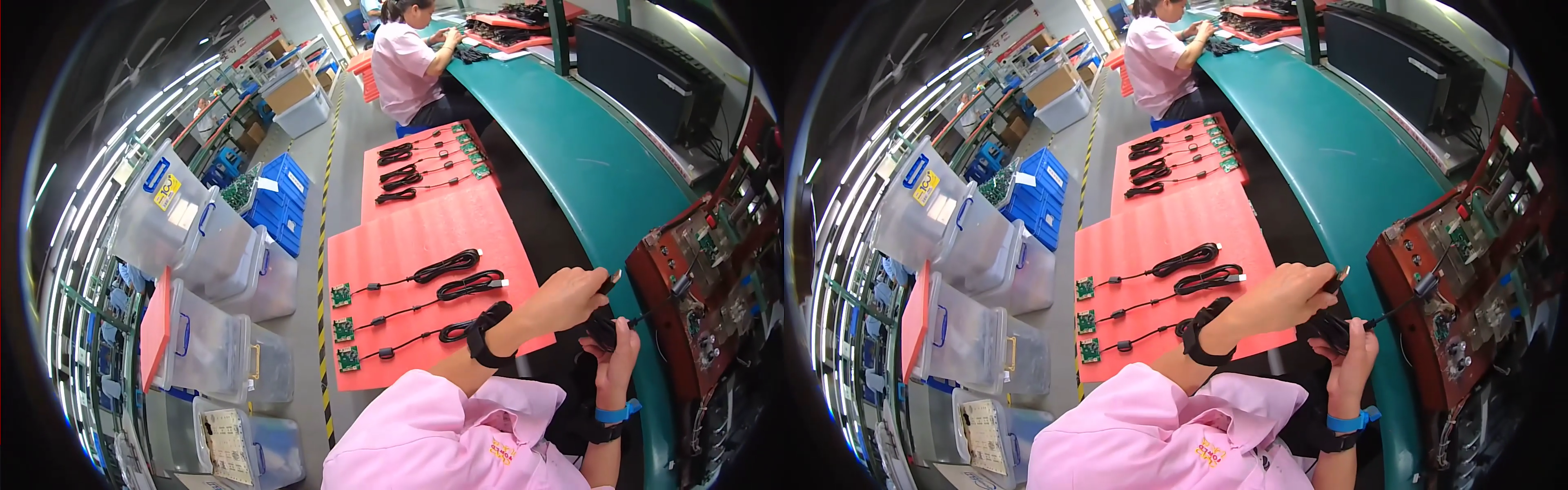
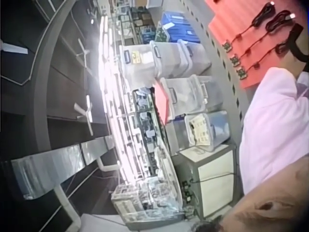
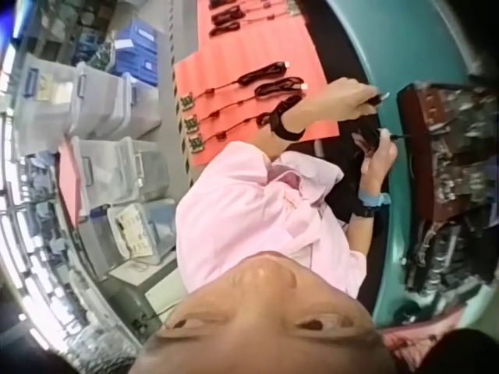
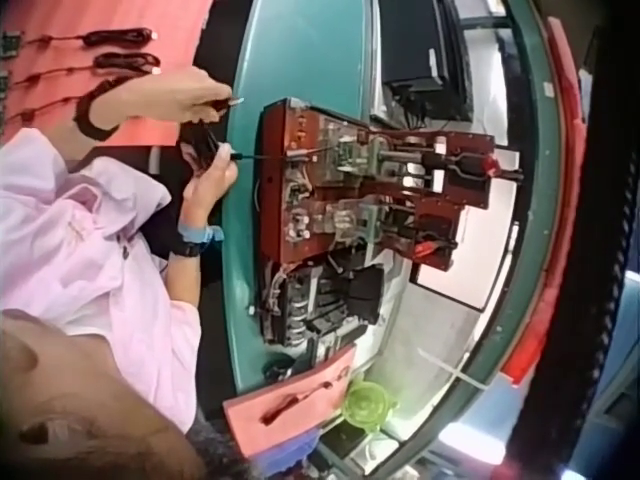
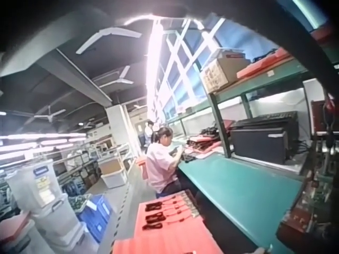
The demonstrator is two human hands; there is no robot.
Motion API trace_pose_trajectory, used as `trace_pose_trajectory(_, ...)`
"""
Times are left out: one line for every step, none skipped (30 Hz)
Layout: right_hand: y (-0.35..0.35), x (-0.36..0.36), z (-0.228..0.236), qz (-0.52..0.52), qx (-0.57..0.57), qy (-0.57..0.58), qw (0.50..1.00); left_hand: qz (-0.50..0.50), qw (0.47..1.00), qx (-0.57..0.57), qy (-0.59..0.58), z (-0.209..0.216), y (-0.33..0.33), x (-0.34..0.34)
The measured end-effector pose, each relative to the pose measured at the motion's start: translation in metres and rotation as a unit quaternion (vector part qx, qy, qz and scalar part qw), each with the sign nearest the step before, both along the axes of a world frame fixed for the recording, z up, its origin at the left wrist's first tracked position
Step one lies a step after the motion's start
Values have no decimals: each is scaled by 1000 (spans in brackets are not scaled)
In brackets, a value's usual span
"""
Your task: The person picks up a circuit board with an attached cable, places it into a testing fixture, and pulls down a lever. They press buttons and move a joystick on a control panel, then lift the lever and return the board to the foam pad.
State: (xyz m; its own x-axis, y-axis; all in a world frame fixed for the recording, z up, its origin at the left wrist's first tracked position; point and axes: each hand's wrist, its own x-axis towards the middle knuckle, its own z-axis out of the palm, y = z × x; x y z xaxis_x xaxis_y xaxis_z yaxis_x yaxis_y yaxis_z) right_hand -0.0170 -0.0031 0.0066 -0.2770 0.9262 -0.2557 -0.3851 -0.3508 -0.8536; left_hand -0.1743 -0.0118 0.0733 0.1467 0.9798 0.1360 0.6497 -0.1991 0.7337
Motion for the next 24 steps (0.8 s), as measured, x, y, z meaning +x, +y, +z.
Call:
trace_pose_trajectory(0, -1, -1, -9, 6, -6, 1000, -3, 994, 66, 82, -2, 0, 2)
trace_pose_trajectory(0, -1, -1, -18, 13, -13, 1000, -3, 994, 67, 82, -3, 2, -1)
trace_pose_trajectory(0, -1, 0, -16, 13, -11, 1000, -48, 998, 32, -25, -7, 5, -10)
trace_pose_trajectory(0, -1, 1, -9, 5, -6, 1000, -95, 986, -3, -133, -10, 10, -18)
trace_pose_trajectory(1, 0, 3, -2, -3, -1, 1000, -140, 960, -39, -240, -12, 12, -22)
trace_pose_trajectory(1, 0, 5, 6, -10, 5, 1000, -138, 961, -37, -238, -13, 13, -22)
trace_pose_trajectory(2, 1, 7, 8, -9, 6, 1000, -116, 952, -46, -280, -15, 12, -19)
trace_pose_trajectory(2, 0, 8, 20, -13, 16, 1000, -92, 941, -55, -320, -17, 12, -17)
trace_pose_trajectory(1, 2, 9, 30, -18, 24, 999, -69, 927, -65, -362, -18, 10, -15)
trace_pose_trajectory(0, 3, 10, 41, -24, 32, 998, -68, 927, -65, -363, -18, 9, -14)
trace_pose_trajectory(0, 5, 11, 42, -25, 31, 998, -26, 941, -63, -331, -15, 7, -13)
trace_pose_trajectory(2, 7, 13, 55, -22, 43, 997, 13, 953, -61, -297, -12, 5, -11)
trace_pose_trajectory(5, 10, 15, 68, -20, 55, 996, 53, 962, -58, -262, -10, 4, -11)
trace_pose_trajectory(7, 11, 15, 81, -18, 67, 994, 53, 962, -59, -263, -11, 4, -12)
trace_pose_trajectory(9, 12, 14, 81, -18, 66, 994, 51, 945, -45, -319, -12, 4, -14)
trace_pose_trajectory(11, 12, 14, 44, 19, 82, 995, 48, 926, -32, -374, -14, 5, -17)
trace_pose_trajectory(13, 12, 13, 7, 56, 96, 994, 45, 903, -20, -427, -16, 5, -19)
trace_pose_trajectory(14, 13, 13, -31, 94, 111, 989, 44, 903, -19, -427, -20, 7, -20)
trace_pose_trajectory(14, 13, 13, -33, 94, 110, 989, 90, 902, 5, -423, -26, 11, -19)
trace_pose_trajectory(14, 13, 12, -26, 109, 98, 989, 133, 898, 28, -418, -32, 16, -18)
trace_pose_trajectory(17, 18, 9, -27, 124, 83, 988, 168, 893, 47, -414, -39, 24, -14)
trace_pose_trajectory(16, 23, 9, -34, 138, 65, 988, 152, 895, 37, -418, -46, 28, -12)
trace_pose_trajectory(14, 19, 11, -45, 129, 40, 990, 210, 949, 95, -217, -51, 28, -12)
trace_pose_trajectory(13, 12, 17, -65, 118, 10, 991, 246, 957, 155, -12, -54, 30, -7)
